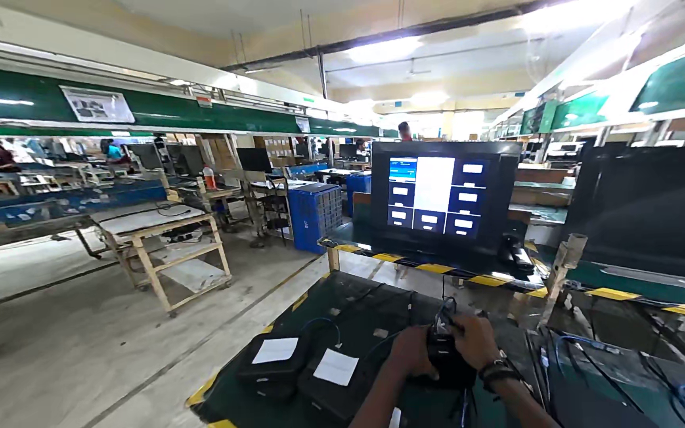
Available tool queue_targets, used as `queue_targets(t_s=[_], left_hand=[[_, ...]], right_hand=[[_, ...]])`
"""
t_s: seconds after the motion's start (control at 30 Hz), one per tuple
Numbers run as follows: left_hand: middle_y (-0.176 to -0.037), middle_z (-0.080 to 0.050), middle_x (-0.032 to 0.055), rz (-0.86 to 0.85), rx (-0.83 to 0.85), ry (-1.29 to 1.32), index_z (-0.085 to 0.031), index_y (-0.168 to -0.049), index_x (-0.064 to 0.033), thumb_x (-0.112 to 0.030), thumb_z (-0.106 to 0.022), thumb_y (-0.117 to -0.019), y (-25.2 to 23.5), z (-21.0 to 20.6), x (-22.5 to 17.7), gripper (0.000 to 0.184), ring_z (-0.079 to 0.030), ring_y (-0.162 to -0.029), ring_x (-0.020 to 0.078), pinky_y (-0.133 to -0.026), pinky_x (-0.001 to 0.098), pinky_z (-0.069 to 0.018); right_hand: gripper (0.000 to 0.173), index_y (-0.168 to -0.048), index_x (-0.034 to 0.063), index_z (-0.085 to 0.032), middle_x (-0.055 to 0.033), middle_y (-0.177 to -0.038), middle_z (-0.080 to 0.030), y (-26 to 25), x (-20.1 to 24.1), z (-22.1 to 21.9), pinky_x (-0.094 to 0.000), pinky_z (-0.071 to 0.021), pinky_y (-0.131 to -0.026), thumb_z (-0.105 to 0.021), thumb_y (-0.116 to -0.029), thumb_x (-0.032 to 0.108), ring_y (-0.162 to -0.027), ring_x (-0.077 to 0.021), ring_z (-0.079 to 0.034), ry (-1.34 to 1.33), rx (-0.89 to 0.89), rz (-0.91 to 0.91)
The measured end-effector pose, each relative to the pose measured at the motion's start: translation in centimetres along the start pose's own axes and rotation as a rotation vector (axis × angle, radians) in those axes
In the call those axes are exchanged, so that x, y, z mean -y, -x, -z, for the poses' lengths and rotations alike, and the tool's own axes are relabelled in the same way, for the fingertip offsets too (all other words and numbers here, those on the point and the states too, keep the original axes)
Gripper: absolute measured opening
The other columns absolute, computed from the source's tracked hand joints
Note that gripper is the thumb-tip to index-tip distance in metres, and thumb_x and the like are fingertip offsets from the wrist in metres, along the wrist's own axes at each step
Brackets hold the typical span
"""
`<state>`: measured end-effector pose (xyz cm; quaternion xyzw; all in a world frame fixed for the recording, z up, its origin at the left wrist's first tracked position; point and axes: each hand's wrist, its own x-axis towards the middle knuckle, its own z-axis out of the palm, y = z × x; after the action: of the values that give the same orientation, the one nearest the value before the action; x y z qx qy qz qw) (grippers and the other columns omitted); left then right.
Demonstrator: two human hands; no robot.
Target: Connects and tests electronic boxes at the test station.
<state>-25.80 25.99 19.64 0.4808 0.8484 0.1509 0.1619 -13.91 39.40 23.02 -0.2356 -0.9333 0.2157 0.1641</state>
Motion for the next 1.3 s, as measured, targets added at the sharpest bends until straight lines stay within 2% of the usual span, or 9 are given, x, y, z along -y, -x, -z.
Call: queue_targets(t_s=[0.1, 0.27, 0.6, 0.77, 0.97, 1.07, 1.13, 1.17, 1.3], left_hand=[[-0.149, -0.053, 0.0197, 0.013, 0.041, -0.025, -0.046, -0.152, -0.0082, -0.039, -0.09, -0.0701, -0.3, 0.7, -0.5, 0.098, -0.053, -0.135, 0.0385, -0.109, 0.0591, -0.0458], [-0.143, -0.057, 0.0179, 0.014, 0.021, 0.038, -0.051, -0.148, -0.0098, -0.037, -0.094, -0.0661, -0.9, 0.3, -0.1, 0.096, -0.055, -0.133, 0.0355, -0.109, 0.0588, -0.0466], [-0.142, -0.058, 0.0177, -0.014, 0.01, 0.038, -0.052, -0.148, -0.0102, -0.038, -0.093, -0.0653, -1.4, 0.3, 0.3, 0.096, -0.057, -0.131, 0.0356, -0.108, 0.0584, -0.0473], [-0.143, -0.057, 0.0188, 0.009, 0.014, 0.062, -0.052, -0.148, -0.0127, -0.037, -0.095, -0.0648, -0.8, 0.3, 0.0, 0.097, -0.056, -0.131, 0.0382, -0.106, 0.0612, -0.0482], [-0.141, -0.059, 0.0207, -0.028, -0.01, 0.065, -0.056, -0.144, -0.0071, -0.039, -0.093, -0.0687, -0.3, 0.2, 0.0, 0.089, -0.059, -0.129, 0.0392, -0.106, 0.0611, -0.0484], [-0.142, -0.059, 0.0217, -0.077, -0.031, 0.073, -0.055, -0.144, -0.0052, -0.039, -0.093, -0.0679, -0.7, 0.1, 0.6, 0.092, -0.057, -0.131, 0.0394, -0.109, 0.06, -0.0466], [-0.138, -0.06, 0.0247, -0.232, -0.077, 0.226, -0.057, -0.142, 0.0, -0.037, -0.089, -0.0756, -0.3, -0.2, 2.0, 0.083, -0.058, -0.13, 0.0385, -0.112, 0.0561, -0.0447], [-0.133, -0.065, 0.0245, -0.331, -0.131, 0.358, -0.061, -0.136, 0.0016, -0.035, -0.085, -0.0835, -0.2, -0.2, 2.8, 0.068, -0.062, -0.125, 0.0358, -0.112, 0.0533, -0.0463], [-0.117, -0.071, 0.0217, -0.325, -0.378, 0.334, -0.078, -0.114, -0.0032, -0.024, -0.067, -0.0989, -0.1, -0.1, 2.5, 0.028, -0.065, -0.118, 0.0359, -0.108, 0.0516, -0.0484]], right_hand=[[0.023, -0.115, 0.007, -0.077, -0.0104, -0.102, -0.078, -0.6, -1.1, 0.2, -0.0432, -0.0586, -0.093, -0.067, -0.0979, 0.019, -0.095, -0.022, -0.075, -0.271, -0.172, 0.012], [0.033, -0.109, 0.0149, -0.079, -0.008, -0.111, -0.076, 0.1, -1.9, 1.9, -0.0505, -0.0527, -0.1, -0.078, -0.0895, 0.042, -0.107, -0.0246, -0.07, -0.114, 0.073, -0.191], [0.026, -0.099, 0.0123, -0.08, -0.0058, -0.096, -0.077, 0.7, -1.3, 0.8, -0.0461, -0.0572, -0.09, -0.081, -0.0885, 0.036, -0.092, -0.0199, -0.073, -0.165, 0.032, -0.157], [0.04, -0.107, 0.006, -0.077, -0.019, -0.121, -0.068, 0.2, -1.3, 1.4, -0.0522, -0.0472, -0.107, -0.082, -0.085, 0.04, -0.119, -0.0346, -0.062, -0.049, 0.131, -0.108], [0.036, -0.1, -0.0002, -0.074, -0.0224, -0.112, -0.07, 0.7, -0.8, 0.2, -0.0557, -0.0512, -0.097, -0.081, -0.0861, 0.032, -0.109, -0.0376, -0.066, -0.094, 0.153, -0.095], [0.055, -0.125, -0.0009, -0.067, -0.0255, -0.121, -0.069, 1.3, -0.8, 0.1, -0.0591, -0.0497, -0.101, -0.074, -0.0921, 0.043, -0.115, -0.0413, -0.065, -0.06, 0.19, -0.054], [0.093, -0.152, -0.0001, -0.043, -0.0291, -0.144, -0.056, 2.2, -1.6, -0.9, -0.0589, -0.0428, -0.113, -0.078, -0.0858, 0.054, -0.134, -0.0442, -0.055, -0.023, 0.255, -0.006], [0.102, -0.155, -0.0016, -0.04, -0.0309, -0.149, -0.049, 2.3, -2.2, -1.4, -0.0591, -0.0391, -0.116, -0.083, -0.081, 0.054, -0.139, -0.0461, -0.048, -0.004, 0.264, 0.045], [0.073, -0.144, 0.0002, -0.056, -0.0293, -0.146, -0.053, 2.0, -2.7, -2.5, -0.0603, -0.0403, -0.114, -0.083, -0.0855, 0.035, -0.139, -0.0478, -0.047, 0.122, 0.256, 0.104]])
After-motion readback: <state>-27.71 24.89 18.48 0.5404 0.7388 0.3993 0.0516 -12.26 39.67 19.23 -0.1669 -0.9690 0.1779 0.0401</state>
